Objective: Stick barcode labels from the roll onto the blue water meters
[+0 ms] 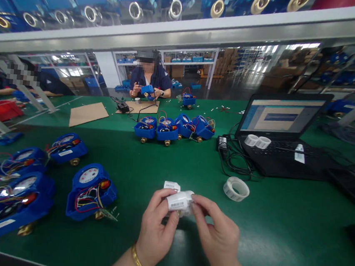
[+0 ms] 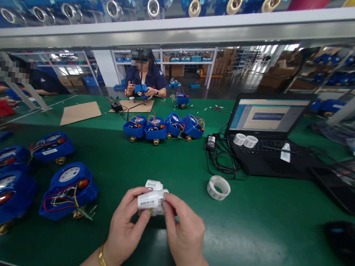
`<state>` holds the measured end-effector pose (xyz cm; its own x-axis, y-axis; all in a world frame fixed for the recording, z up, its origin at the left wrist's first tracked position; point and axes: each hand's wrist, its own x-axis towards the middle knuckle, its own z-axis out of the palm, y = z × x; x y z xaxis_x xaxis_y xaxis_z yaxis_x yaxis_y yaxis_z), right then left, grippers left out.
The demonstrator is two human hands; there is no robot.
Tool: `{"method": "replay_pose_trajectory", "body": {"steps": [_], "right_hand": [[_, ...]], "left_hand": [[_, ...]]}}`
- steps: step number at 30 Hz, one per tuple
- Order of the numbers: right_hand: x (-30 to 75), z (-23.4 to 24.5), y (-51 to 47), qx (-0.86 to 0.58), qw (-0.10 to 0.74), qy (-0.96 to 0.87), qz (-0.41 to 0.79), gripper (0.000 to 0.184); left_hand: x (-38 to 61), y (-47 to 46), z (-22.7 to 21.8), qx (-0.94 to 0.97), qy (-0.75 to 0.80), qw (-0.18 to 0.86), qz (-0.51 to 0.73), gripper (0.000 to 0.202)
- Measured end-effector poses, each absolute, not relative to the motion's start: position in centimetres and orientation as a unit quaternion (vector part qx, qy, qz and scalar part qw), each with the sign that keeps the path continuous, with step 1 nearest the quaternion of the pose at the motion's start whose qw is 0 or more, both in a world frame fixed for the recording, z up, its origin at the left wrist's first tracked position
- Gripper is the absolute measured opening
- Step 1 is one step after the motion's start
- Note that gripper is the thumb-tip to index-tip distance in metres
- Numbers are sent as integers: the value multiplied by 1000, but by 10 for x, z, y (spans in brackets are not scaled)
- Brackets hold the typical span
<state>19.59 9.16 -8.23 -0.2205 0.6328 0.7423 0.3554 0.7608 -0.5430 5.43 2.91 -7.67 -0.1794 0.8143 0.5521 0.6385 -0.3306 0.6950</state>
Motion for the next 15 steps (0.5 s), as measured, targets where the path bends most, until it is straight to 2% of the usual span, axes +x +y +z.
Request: {"method": "replay_pose_trajectory", "body": {"steps": [3, 5, 10, 15], "right_hand": [[193, -85, 90, -316, 548, -771, 80, 11], [191, -87, 89, -328, 558, -756, 98, 10], [183, -88, 83, -370, 555, -705, 242, 5], [177, -86, 81, -358, 530, -611, 466, 10]], "left_hand": [[56, 29, -78, 628, 582, 78, 511, 26], [56, 30, -79, 623, 588, 80, 510, 26], [58, 30, -82, 610, 605, 106, 501, 28], [57, 30, -82, 602, 601, 85, 518, 25]]}}
